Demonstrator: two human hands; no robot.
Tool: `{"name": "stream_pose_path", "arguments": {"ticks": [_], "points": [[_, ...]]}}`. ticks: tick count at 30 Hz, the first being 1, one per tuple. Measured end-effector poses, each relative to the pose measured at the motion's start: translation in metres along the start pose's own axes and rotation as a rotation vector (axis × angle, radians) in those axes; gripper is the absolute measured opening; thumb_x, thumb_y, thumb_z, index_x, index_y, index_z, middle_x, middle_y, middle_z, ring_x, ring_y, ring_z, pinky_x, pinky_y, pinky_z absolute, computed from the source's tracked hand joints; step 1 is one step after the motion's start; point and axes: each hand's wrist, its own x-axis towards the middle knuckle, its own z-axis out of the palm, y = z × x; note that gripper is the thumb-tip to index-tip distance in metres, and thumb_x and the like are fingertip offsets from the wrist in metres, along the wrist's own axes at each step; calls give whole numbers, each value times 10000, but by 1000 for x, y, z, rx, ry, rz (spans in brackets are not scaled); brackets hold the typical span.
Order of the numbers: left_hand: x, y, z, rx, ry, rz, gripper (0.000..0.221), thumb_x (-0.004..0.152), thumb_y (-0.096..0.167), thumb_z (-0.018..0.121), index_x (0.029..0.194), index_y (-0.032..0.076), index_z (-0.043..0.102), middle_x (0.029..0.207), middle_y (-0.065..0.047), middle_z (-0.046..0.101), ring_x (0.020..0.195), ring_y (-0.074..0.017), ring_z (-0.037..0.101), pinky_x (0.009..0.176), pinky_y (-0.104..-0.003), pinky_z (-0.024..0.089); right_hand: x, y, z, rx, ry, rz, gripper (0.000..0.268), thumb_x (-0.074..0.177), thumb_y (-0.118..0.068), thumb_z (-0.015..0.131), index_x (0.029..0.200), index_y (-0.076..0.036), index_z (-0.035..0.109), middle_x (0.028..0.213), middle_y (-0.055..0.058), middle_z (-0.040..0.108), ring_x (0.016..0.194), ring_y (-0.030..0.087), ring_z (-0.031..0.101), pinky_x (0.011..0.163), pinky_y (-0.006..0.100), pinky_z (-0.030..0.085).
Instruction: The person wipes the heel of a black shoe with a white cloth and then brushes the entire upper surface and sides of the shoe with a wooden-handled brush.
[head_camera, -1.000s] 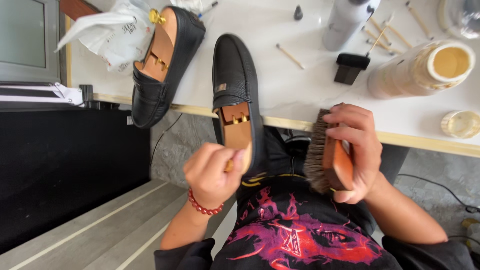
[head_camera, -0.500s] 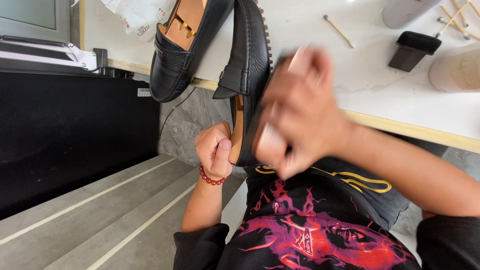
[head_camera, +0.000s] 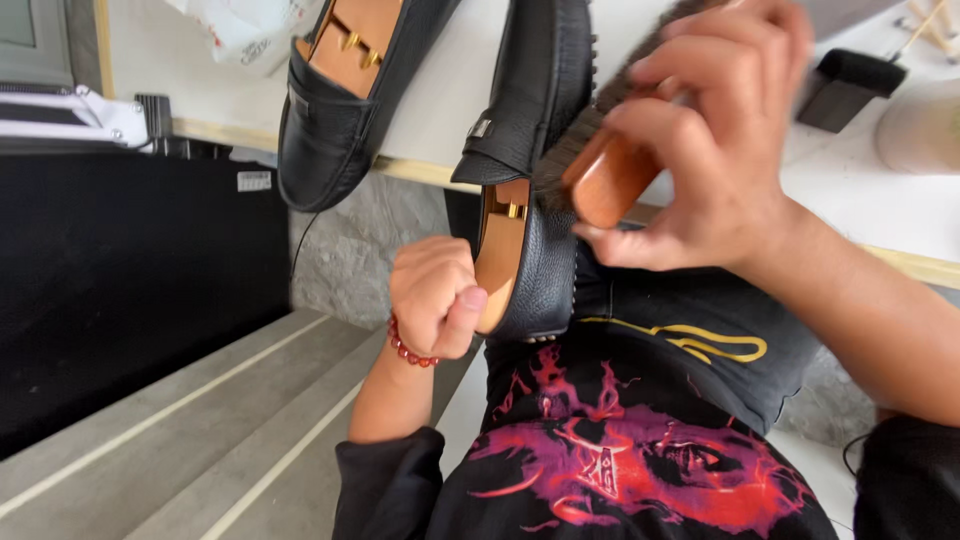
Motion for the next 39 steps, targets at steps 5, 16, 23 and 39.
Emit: {"name": "stream_pose_path", "arguments": {"ticks": [5, 16, 23, 39], "points": [[38, 25, -7, 269, -198, 186, 323, 876, 94, 709, 660, 75, 469, 607, -52, 417, 520, -241, 464, 504, -379, 343, -19, -36, -7, 24, 59, 6, 629, 792, -648, 691, 1057, -82, 615, 1100, 160, 586, 1093, 402, 571, 975, 670, 352], [34, 49, 15, 409, -101, -14, 335, 886, 85, 747, 682, 72, 482, 615, -55, 441, 525, -250, 478, 507, -370, 358, -81, -40, -18, 844, 400, 759, 816, 995, -746, 384, 1335, -13, 496, 1227, 167, 614, 1157, 297, 588, 1037, 420, 472], [19, 30, 12, 125, -16, -81, 308, 944, 80, 646, 706, 58, 451, 610, -68, 431, 513, -250, 447, 526, -370, 342, -80, -72, 4, 428, 77, 726, 562, 1103, -383, 483, 1519, -14, 400, 1342, 224, 569, 1126, 310, 610, 946, 355, 493], [23, 19, 0, -112, -27, -101, 350, 994, 134, 594, 703, 63, 412, 598, -34, 426, 496, -186, 397, 521, -352, 294, -64, -96, 17, 225, 51, 44, 587, 761, -354, 908, 1270, -202, 660, 896, 108, 645, 673, 260, 618, 510, 373, 429]]}}
